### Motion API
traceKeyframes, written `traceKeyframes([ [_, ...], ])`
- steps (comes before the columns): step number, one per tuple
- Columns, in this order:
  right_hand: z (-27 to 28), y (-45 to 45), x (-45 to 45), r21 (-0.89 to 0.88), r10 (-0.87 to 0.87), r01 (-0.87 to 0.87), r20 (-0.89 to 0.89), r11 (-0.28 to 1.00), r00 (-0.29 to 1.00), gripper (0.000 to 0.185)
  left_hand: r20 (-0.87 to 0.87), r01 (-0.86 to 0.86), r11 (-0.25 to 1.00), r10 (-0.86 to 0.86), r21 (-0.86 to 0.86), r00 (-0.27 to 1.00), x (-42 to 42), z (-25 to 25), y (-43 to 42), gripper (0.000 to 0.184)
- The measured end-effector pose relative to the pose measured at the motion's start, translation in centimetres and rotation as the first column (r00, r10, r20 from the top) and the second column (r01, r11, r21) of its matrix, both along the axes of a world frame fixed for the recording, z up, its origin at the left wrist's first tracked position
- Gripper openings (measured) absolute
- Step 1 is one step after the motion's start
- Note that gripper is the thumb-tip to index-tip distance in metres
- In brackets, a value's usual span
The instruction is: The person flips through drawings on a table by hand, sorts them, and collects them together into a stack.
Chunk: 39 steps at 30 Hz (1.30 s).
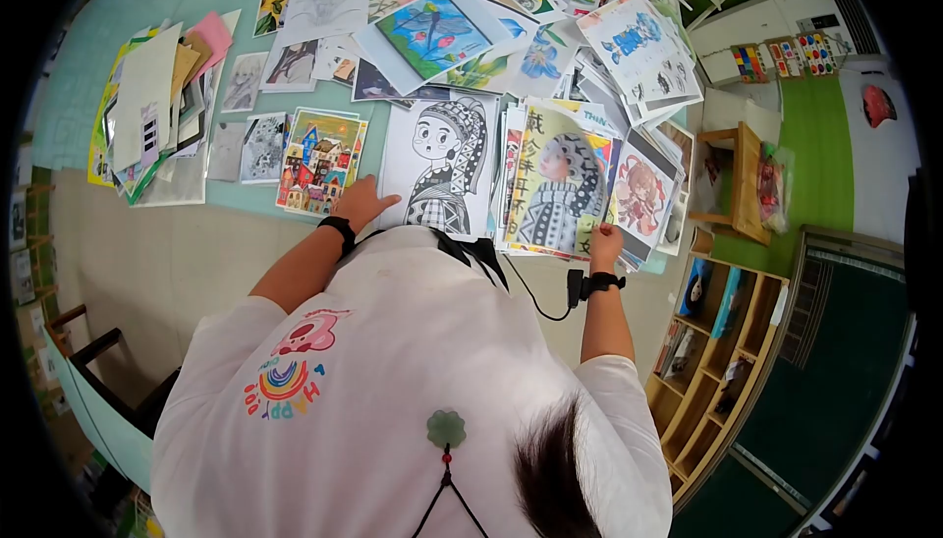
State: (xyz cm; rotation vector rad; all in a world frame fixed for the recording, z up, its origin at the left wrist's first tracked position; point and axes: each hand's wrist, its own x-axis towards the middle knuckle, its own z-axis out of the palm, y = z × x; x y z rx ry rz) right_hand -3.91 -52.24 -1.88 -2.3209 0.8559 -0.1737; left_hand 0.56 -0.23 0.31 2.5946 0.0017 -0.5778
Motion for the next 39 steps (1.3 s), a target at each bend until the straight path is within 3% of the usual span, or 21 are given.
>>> traceKeyframes([
  [2,-0.6,-1.3,-0.5,-0.040,-0.034,0.033,-0.035,0.999,0.999,0.014,0.007,0.005,1.000,-0.006,0.003,1.000,0.1,-0.2,0.0,0.064],
  [5,0.9,0.3,-0.2,-0.285,0.019,-0.037,-0.067,0.958,0.998,0.019,-0.004,0.006,1.000,-0.006,0.001,1.000,0.1,-0.1,0.1,0.066],
  [6,1.4,1.6,0.2,-0.538,0.072,-0.055,0.011,0.841,0.997,0.023,-0.009,0.003,1.000,-0.003,-0.002,1.000,0.1,-0.1,0.0,0.066],
  [8,3.5,5.3,2.0,-0.620,0.315,-0.122,0.211,0.775,0.925,0.023,-0.004,0.003,1.000,-0.003,0.010,1.000,0.0,0.0,-0.1,0.067],
  [9,3.2,7.3,2.5,-0.306,0.280,-0.215,0.187,0.927,0.942,0.023,-0.002,0.002,1.000,-0.002,0.017,1.000,0.0,0.0,-0.1,0.067],
  [10,2.8,9.3,3.0,0.051,0.256,-0.266,0.152,0.963,0.955,0.023,-0.015,0.004,1.000,-0.004,0.016,1.000,0.0,0.1,-0.1,0.067],
  [11,1.8,11.2,3.4,0.114,0.350,-0.377,0.201,0.919,0.915,0.022,-0.028,0.006,1.000,-0.005,0.015,1.000,0.1,0.3,-0.1,0.068],
  [12,1.5,13.5,3.7,0.178,0.358,-0.368,0.085,0.912,0.930,0.019,-0.041,0.007,1.000,-0.006,0.014,0.999,0.2,0.4,-0.2,0.068],
  [15,-0.4,17.8,4.3,0.423,0.421,-0.382,0.001,0.822,0.907,0.025,-0.042,-0.008,0.999,0.010,0.051,0.999,0.1,0.7,-0.3,0.068],
  [20,-0.9,20.7,4.7,0.461,0.461,-0.396,-0.034,0.794,0.887,0.026,-0.027,0.004,1.000,-0.003,0.024,1.000,0.0,0.5,-0.2,0.068],
  [29,4.1,21.9,4.3,0.245,0.456,-0.432,-0.052,0.868,0.888,0.025,-0.021,-0.004,1.000,0.004,0.014,1.000,0.0,0.5,-0.2,0.069],
  [32,2.7,20.7,4.0,0.198,0.494,-0.477,-0.047,0.856,0.868,0.026,-0.017,-0.008,1.000,0.008,-0.005,1.000,-0.1,0.2,0.1,0.068],
  [35,2.7,20.3,3.3,0.258,0.476,-0.477,0.071,0.840,0.877,0.025,-0.089,-0.013,1.000,0.011,-0.018,0.996,0.1,1.2,-0.1,0.069],
  [39,3.5,21.4,3.3,0.274,0.485,-0.461,-0.022,0.844,0.874,0.029,-0.125,-0.008,1.000,0.006,-0.020,0.992,0.3,1.3,-0.1,0.068],
])
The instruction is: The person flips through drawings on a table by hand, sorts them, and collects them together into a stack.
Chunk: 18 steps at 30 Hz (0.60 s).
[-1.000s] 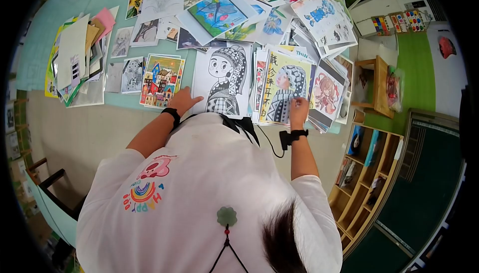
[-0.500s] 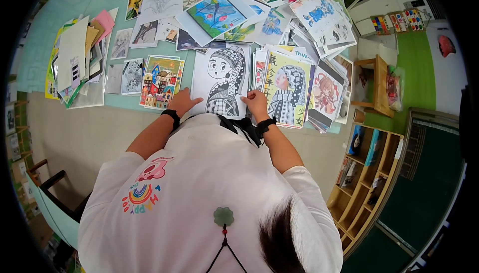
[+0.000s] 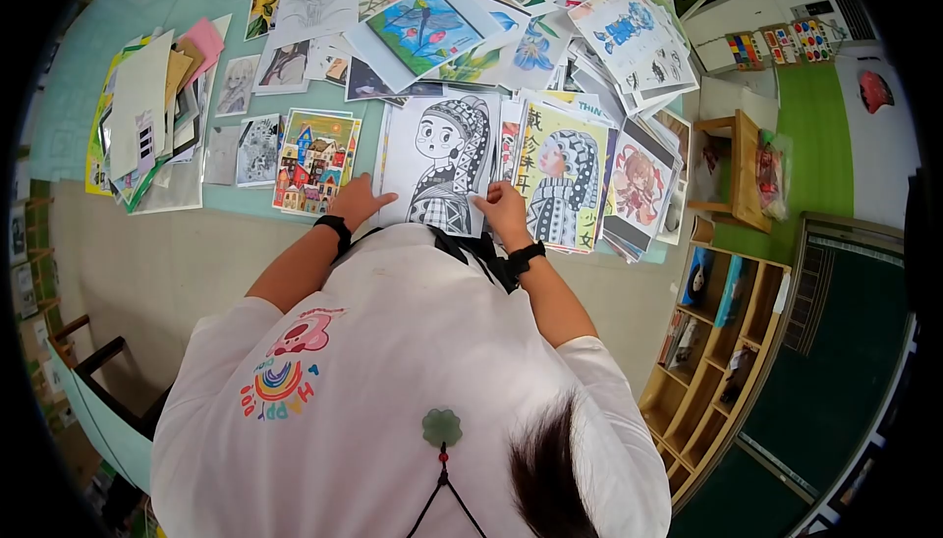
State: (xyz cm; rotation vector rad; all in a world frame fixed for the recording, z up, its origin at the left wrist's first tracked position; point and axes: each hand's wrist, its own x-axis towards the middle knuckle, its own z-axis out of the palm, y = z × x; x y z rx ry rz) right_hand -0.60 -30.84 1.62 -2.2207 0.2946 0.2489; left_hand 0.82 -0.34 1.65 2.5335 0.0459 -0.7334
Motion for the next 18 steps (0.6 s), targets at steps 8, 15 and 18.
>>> traceKeyframes([
  [8,1.3,0.0,0.4,-0.083,-0.032,0.039,0.086,0.996,0.996,0.018,0.085,-0.004,0.998,0.008,-0.056,0.996,-0.4,-1.0,0.4,0.066],
  [15,-1.4,-9.0,0.0,0.109,-0.331,0.314,0.245,0.943,0.911,0.008,0.099,-0.010,0.999,0.015,-0.046,0.995,-0.5,-0.9,0.5,0.061],
  [18,-2.7,-15.0,-1.1,0.073,-0.485,0.482,0.207,0.873,0.849,0.012,0.102,-0.001,0.999,0.005,-0.043,0.995,-0.5,-0.7,0.3,0.062],
])
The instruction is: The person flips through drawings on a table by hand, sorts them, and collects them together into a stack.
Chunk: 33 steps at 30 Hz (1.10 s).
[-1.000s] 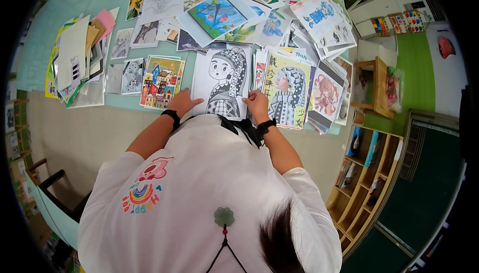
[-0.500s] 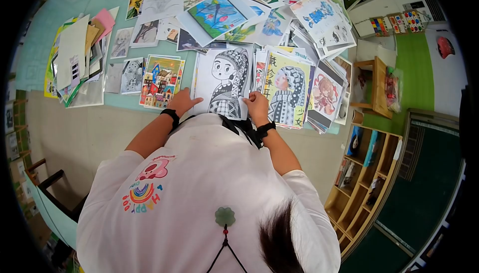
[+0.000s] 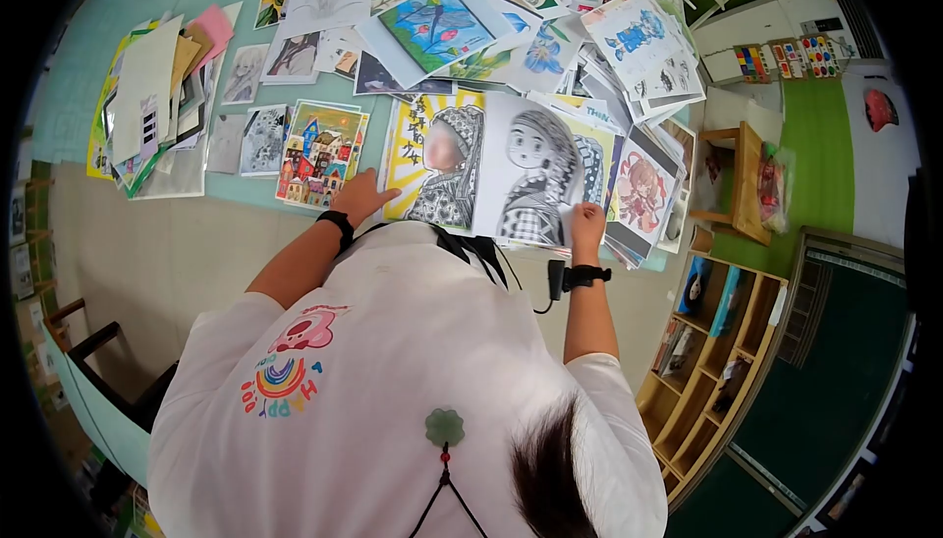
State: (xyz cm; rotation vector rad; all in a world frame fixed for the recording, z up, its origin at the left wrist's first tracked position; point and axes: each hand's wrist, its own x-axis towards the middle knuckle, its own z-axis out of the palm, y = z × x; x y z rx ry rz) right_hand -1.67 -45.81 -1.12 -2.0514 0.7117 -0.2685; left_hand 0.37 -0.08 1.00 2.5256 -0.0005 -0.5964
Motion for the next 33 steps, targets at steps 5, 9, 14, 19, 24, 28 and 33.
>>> traceKeyframes([
  [5,-2.6,-6.4,-2.2,-0.189,-0.067,0.049,-0.092,0.981,0.993,0.016,-0.077,0.016,1.000,-0.015,0.009,0.997,0.4,0.4,0.1,0.063],
  [9,-0.4,-5.4,-2.1,-0.336,-0.069,0.005,-0.179,0.942,0.981,0.020,-0.124,0.017,1.000,-0.015,0.017,0.992,0.6,1.0,-0.1,0.064],
  [14,2.7,0.2,0.1,-0.768,0.154,0.015,0.148,0.640,0.977,0.021,-0.119,0.010,1.000,-0.009,0.011,0.993,0.5,0.9,-0.2,0.065],
  [19,2.1,10.3,1.8,-0.054,0.465,-0.479,-0.165,0.876,0.870,0.025,-0.089,0.003,0.999,0.001,0.037,0.996,0.4,1.8,-0.7,0.067],
  [24,3.1,15.8,2.1,-0.033,0.594,-0.623,-0.264,0.782,0.760,0.029,-0.081,-0.012,0.999,0.016,0.047,0.997,0.2,0.9,-0.6,0.068],
  [28,5.2,16.7,2.0,-0.188,0.632,-0.702,-0.322,0.687,0.705,0.027,-0.041,-0.004,0.999,0.006,0.042,0.999,0.0,0.1,-0.5,0.071],
  [33,4.5,17.1,1.9,-0.349,0.661,-0.719,-0.288,0.601,0.693,0.027,-0.029,-0.007,0.999,0.008,0.045,1.000,0.1,-0.1,-0.5,0.071],
])
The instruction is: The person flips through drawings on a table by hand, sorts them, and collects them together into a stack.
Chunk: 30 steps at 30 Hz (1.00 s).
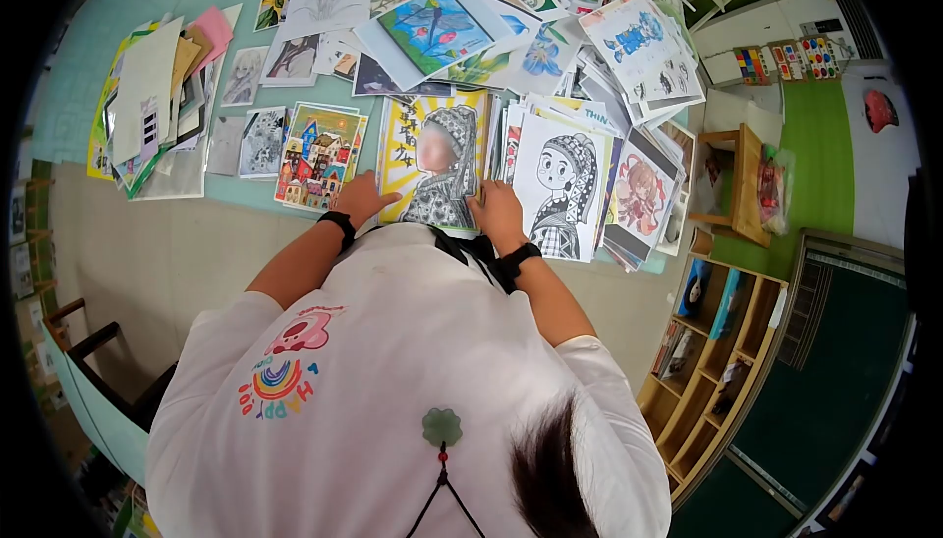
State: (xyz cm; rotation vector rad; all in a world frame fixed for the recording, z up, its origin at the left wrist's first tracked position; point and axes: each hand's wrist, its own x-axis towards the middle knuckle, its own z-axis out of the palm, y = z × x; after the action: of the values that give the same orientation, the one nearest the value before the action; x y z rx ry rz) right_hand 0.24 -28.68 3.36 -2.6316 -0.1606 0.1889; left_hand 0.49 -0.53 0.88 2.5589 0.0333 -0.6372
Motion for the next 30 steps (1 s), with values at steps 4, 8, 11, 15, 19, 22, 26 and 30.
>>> traceKeyframes([
  [4,0.0,0.4,0.4,0.217,-0.081,0.109,-0.134,0.970,0.988,0.024,0.002,0.005,0.999,-0.005,-0.031,1.000,0.0,0.7,-0.1,0.071],
  [8,-1.4,-1.2,1.0,0.217,-0.189,0.222,-0.165,0.950,0.968,0.023,-0.026,-0.009,1.000,0.008,-0.018,1.000,0.2,0.4,0.0,0.069],
  [11,-2.8,-6.1,1.2,0.223,-0.349,0.379,-0.162,0.898,0.923,0.021,-0.013,-0.007,0.998,0.006,-0.066,1.000,0.0,0.2,0.4,0.066],
  [15,-6.0,-16.2,-0.8,0.312,-0.493,0.489,-0.072,0.815,0.867,0.022,-0.022,-0.025,0.995,0.023,-0.097,0.999,0.1,0.9,0.4,0.062],
  [19,-3.4,-20.9,-3.0,0.251,-0.587,0.600,-0.133,0.759,0.798,0.022,0.009,-0.015,0.995,0.016,-0.100,1.000,0.0,0.0,0.7,0.061],
  [22,-4.5,-23.1,-3.4,0.197,-0.626,0.648,-0.166,0.736,0.762,0.020,0.021,0.005,0.994,-0.003,-0.109,1.000,0.3,-0.4,0.6,0.060],
  [26,-4.2,-21.8,-3.3,0.054,-0.658,0.660,-0.047,0.750,0.752,0.025,-0.018,0.014,0.996,-0.016,-0.089,1.000,0.3,-0.3,0.6,0.060],
  [30,-1.8,-15.9,-1.6,-0.184,-0.350,0.489,0.495,0.853,0.796,0.030,-0.024,0.016,0.997,-0.018,-0.081,1.000,0.4,-0.3,0.5,0.063],
])
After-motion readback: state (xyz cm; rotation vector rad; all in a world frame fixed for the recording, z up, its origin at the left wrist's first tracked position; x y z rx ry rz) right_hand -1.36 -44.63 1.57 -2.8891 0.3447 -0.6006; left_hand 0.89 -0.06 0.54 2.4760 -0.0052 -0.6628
